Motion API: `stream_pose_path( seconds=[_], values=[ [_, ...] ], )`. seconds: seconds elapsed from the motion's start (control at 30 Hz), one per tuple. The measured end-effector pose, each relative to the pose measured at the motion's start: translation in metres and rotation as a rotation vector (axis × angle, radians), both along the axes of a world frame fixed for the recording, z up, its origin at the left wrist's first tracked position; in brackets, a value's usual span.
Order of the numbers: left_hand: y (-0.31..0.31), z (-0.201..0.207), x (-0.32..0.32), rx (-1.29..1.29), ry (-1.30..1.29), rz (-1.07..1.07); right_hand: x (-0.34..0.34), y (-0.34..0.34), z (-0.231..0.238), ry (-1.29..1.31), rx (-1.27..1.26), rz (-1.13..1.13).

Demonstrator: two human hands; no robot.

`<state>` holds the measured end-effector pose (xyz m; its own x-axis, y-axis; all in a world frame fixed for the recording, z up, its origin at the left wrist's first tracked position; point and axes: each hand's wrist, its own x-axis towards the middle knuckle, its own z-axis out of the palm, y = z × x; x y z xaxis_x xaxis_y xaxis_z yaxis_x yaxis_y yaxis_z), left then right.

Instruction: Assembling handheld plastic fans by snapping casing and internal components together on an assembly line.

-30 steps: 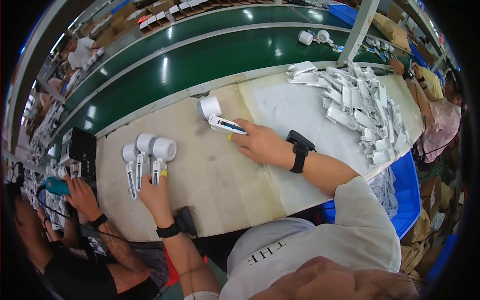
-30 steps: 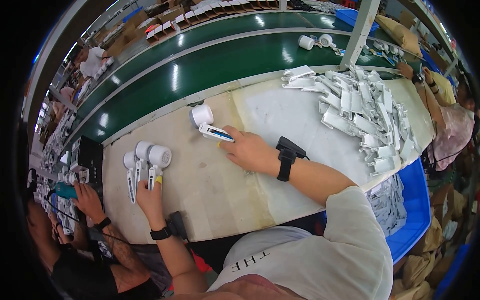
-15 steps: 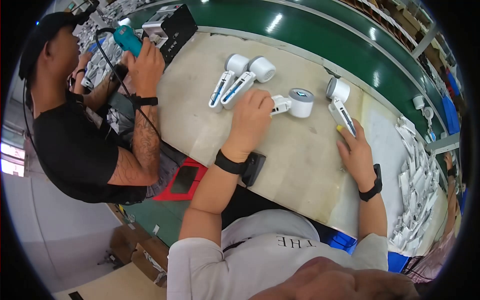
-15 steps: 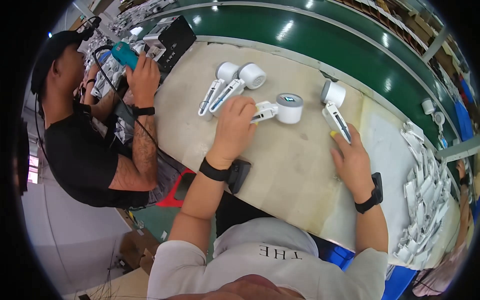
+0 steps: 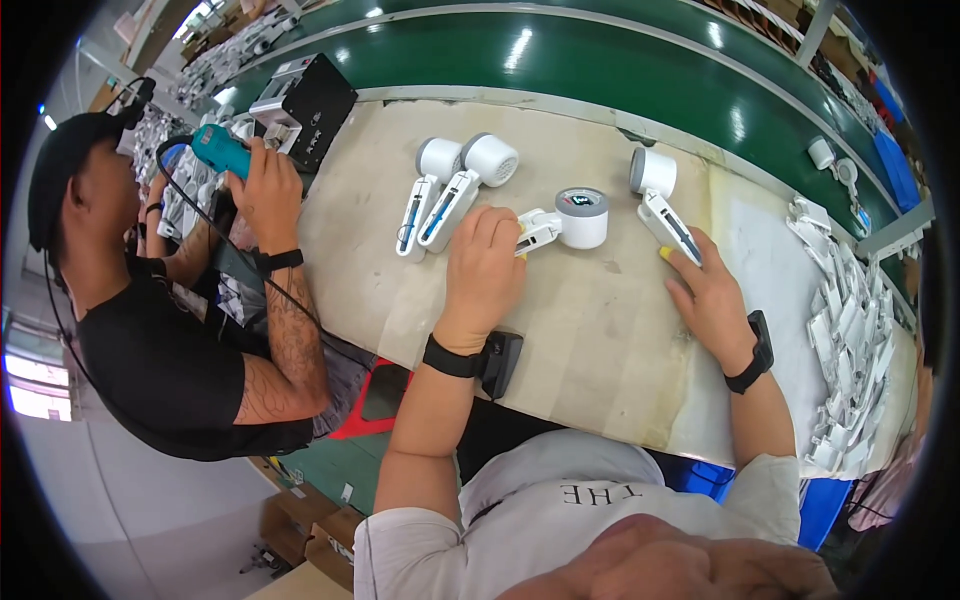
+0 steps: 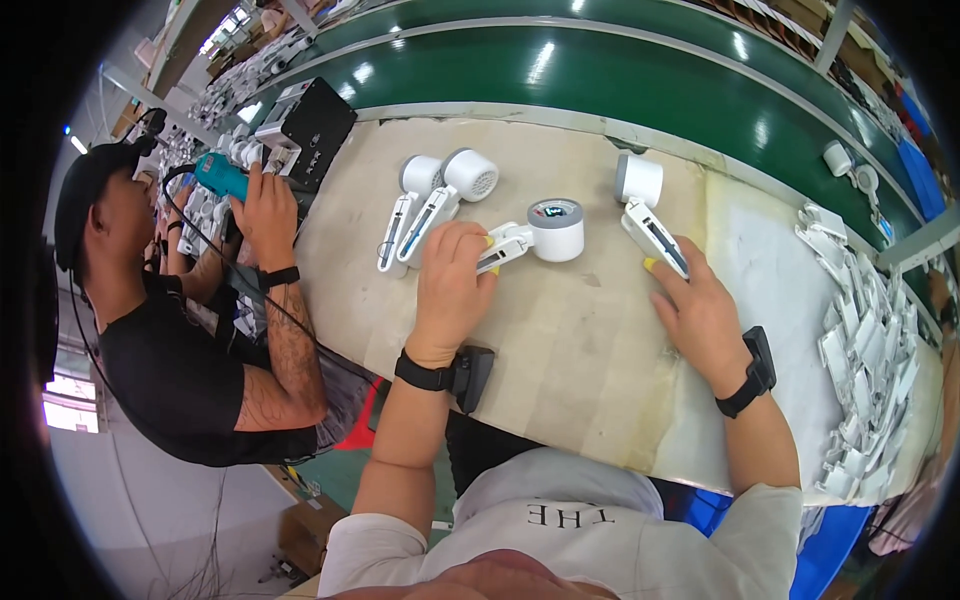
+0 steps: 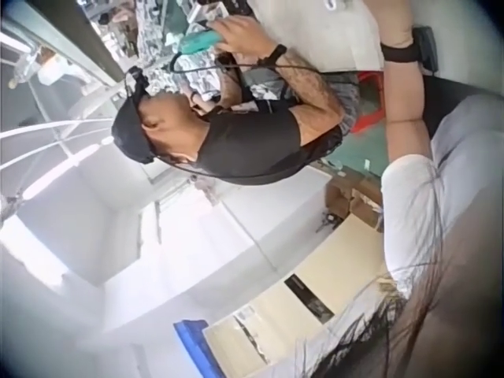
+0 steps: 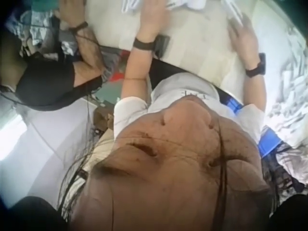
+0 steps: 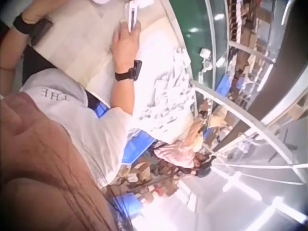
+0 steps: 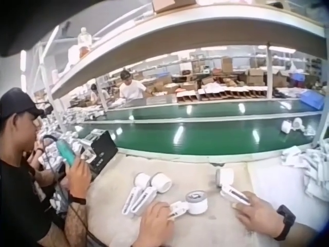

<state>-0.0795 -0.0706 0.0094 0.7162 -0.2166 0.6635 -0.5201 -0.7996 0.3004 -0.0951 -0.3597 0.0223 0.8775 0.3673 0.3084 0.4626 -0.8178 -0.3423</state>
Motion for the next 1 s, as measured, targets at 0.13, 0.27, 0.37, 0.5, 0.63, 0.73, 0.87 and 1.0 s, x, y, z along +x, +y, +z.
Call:
stream_pose_path(
  seconds=[0.13, 0.27, 0.37, 0.5, 0.63, 0.73, 0.87, 1.0],
  values=[
    [-0.003, -0.003, 0.002, -0.041, 0.075, 0.002, -0.002, -0.003, 0.001, 0.040, -0.007, -0.014],
    [-0.001, -0.003, -0.003, -0.063, 0.214, 0.032, -0.001, -0.002, 0.001, 0.055, -0.016, -0.015],
    [-0.005, -0.002, -0.005, -0.079, 0.208, 0.022, -0.002, -0.004, 0.001, 0.059, -0.006, -0.019],
    [-0.007, -0.007, -0.002, -0.123, 0.267, 0.002, -0.002, -0.006, 0.000, 0.023, 0.002, -0.009],
    [-0.003, -0.011, -0.002, -0.133, 0.312, 0.065, 0.002, -0.010, -0.010, -0.076, -0.005, 0.038],
    [-0.006, -0.004, -0.005, -0.136, 0.381, 0.090, 0.002, -0.009, -0.009, 0.004, 0.002, 0.027],
    [-0.008, -0.005, -0.004, -0.185, 0.412, 0.087, 0.001, -0.010, -0.011, -0.014, -0.011, 0.016],
    [-0.010, -0.005, -0.003, -0.186, 0.424, 0.078, 0.000, -0.012, -0.011, -0.011, -0.013, 0.006]
  ],
)
